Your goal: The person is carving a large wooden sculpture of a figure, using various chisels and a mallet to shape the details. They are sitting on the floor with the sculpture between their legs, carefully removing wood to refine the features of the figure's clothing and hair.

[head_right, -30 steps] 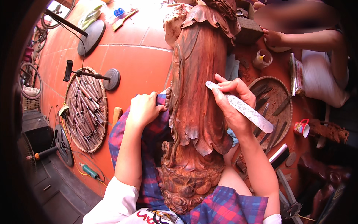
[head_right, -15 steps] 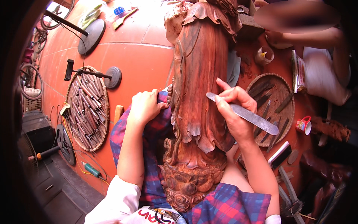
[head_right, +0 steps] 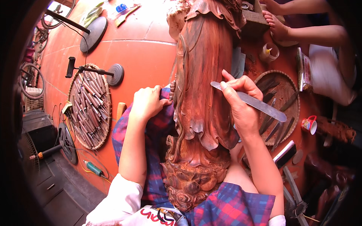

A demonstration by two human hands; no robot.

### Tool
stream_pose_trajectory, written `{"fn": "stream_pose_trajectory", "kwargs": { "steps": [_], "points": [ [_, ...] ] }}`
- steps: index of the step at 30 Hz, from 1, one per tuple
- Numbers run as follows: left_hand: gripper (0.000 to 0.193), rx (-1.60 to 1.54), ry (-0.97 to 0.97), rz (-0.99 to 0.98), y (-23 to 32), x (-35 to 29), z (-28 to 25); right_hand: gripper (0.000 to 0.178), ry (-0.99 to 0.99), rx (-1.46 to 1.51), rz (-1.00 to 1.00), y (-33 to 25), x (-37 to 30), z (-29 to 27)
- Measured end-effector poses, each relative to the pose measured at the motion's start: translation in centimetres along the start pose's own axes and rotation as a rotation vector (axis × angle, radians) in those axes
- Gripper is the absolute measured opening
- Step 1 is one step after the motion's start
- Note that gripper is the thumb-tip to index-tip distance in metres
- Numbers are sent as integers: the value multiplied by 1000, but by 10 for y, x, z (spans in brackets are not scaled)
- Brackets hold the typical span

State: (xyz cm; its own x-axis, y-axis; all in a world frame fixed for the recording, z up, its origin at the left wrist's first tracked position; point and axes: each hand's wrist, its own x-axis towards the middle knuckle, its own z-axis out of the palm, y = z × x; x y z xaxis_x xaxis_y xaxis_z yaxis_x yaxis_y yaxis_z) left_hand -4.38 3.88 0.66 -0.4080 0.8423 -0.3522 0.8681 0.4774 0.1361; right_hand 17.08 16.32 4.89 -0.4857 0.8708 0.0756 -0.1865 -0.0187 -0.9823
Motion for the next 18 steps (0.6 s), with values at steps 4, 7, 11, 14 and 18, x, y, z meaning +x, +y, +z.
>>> {"fn": "stream_pose_trajectory", "kwargs": {
  "steps": [4,7,11,14,18],
  "points": [
    [53,8,-1,4,-2,-1,5,25,-57,-70,15,-2,-19,-4],
    [53,43,-31,-8,0,0,4,22,17,21,17,-5,-10,0],
    [54,-1,-15,8,-3,0,4,23,-21,-81,-34,3,-16,-4],
    [53,9,2,10,-3,1,5,25,-50,-91,-20,-1,-14,-5],
    [53,7,-11,-6,0,-1,3,24,31,-128,-26,-4,-11,5]
  ]
}}
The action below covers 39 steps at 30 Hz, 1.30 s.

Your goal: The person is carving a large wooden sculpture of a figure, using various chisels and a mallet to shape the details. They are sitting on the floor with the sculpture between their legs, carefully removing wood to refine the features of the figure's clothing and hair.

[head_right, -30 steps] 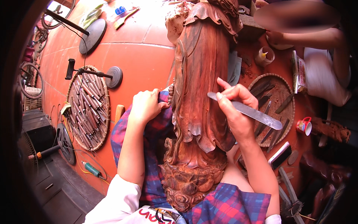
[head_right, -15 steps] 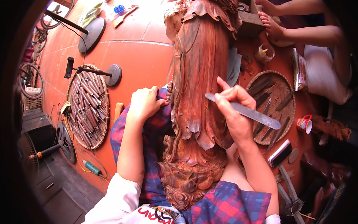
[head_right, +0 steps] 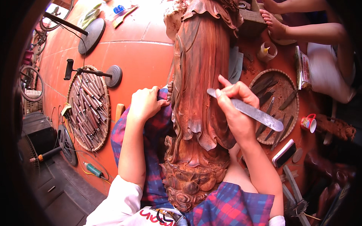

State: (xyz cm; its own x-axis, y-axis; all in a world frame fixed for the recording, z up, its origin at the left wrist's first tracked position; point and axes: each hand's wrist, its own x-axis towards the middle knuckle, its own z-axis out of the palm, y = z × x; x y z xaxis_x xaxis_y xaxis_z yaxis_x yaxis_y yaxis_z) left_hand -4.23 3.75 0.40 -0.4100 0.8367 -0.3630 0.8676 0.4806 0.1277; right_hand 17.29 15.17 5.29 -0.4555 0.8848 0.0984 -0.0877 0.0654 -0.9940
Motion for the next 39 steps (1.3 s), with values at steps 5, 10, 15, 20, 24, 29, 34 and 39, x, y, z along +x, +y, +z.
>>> {"fn": "stream_pose_trajectory", "kwargs": {
  "steps": [5,10,15,20,24,29,34,39],
  "points": [
    [52,7,17,16,-2,3,1,23,-81,-63,-8,-5,-3,-9],
    [53,0,4,-4,-3,0,2,22,-123,-160,-30,-9,-9,-5],
    [54,3,-3,10,-5,1,1,24,16,-106,7,-12,-4,9],
    [54,22,-25,14,1,1,-8,19,-39,129,194,-44,-18,-28],
    [51,29,-77,-9,3,0,-11,22,172,110,336,-67,-4,-82],
    [56,29,23,68,-11,-1,1,32,203,-302,726,5,-21,-174],
    [54,100,2,110,11,4,-1,22,278,-85,856,67,-75,-188],
    [54,56,-17,34,-6,-1,-3,20,233,-96,941,114,-90,-175]
  ]
}}
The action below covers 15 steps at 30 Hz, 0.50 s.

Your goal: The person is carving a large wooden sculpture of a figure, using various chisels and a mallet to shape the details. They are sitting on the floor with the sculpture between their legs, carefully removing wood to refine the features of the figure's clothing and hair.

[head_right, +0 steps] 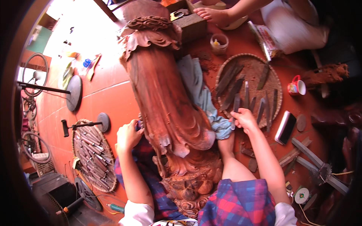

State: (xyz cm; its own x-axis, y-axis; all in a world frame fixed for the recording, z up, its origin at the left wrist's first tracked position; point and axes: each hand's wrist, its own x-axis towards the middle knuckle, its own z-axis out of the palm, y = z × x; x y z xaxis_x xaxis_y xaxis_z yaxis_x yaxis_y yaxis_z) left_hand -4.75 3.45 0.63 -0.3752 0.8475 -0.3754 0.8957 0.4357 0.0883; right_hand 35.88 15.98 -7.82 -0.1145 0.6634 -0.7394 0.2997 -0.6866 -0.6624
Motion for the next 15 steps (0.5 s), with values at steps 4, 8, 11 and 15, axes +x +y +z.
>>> {"fn": "stream_pose_trajectory", "kwargs": {
  "steps": [4,8,11,15],
  "points": [
    [54,48,0,3,8,0,-2,30,327,-545,-113,-31,-16,1],
    [54,58,16,3,7,-1,-2,35,527,-1001,-290,-6,-2,-32],
    [55,54,24,-3,11,0,-2,40,508,-907,-159,7,8,-41],
    [56,44,24,13,9,0,0,26,369,-697,-116,7,3,-48]
  ]
}}
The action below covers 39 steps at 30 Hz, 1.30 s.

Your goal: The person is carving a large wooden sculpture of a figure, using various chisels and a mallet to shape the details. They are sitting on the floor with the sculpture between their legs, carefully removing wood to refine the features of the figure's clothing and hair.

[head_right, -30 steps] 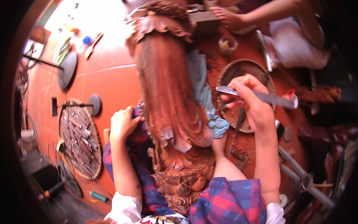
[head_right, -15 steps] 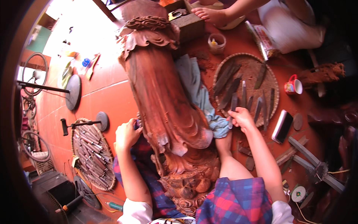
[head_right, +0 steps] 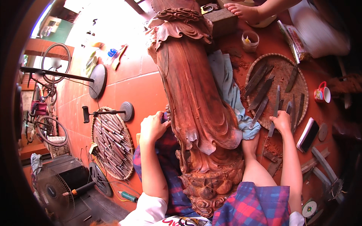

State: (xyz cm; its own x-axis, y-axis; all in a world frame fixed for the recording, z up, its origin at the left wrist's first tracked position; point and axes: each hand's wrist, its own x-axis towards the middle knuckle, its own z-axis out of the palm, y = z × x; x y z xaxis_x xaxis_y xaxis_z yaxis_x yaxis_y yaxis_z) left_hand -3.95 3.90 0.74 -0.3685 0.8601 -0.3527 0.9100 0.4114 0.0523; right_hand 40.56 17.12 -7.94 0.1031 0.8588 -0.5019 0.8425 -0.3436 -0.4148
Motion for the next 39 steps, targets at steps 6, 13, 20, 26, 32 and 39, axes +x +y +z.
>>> {"fn": "stream_pose_trajectory", "kwargs": {
  "steps": [6,13,20,26,32,39],
  "points": [
    [50,-157,131,-125,-3,-16,-27,15,-223,974,-345,-85,-44,-86],
    [59,-344,535,403,85,-48,-89,19,-280,1119,-680,-168,-77,-111],
    [50,-847,-69,746,131,-105,-85,43,-627,1270,-605,-214,-90,-74],
    [56,-810,199,911,149,-104,-86,20,-749,940,-750,-226,-78,-55],
    [74,-652,217,879,174,-90,-72,24,-915,630,-617,-255,-71,-47],
    [76,-720,304,707,174,-70,-64,18,-572,350,-951,-261,-63,-33]
  ]
}}
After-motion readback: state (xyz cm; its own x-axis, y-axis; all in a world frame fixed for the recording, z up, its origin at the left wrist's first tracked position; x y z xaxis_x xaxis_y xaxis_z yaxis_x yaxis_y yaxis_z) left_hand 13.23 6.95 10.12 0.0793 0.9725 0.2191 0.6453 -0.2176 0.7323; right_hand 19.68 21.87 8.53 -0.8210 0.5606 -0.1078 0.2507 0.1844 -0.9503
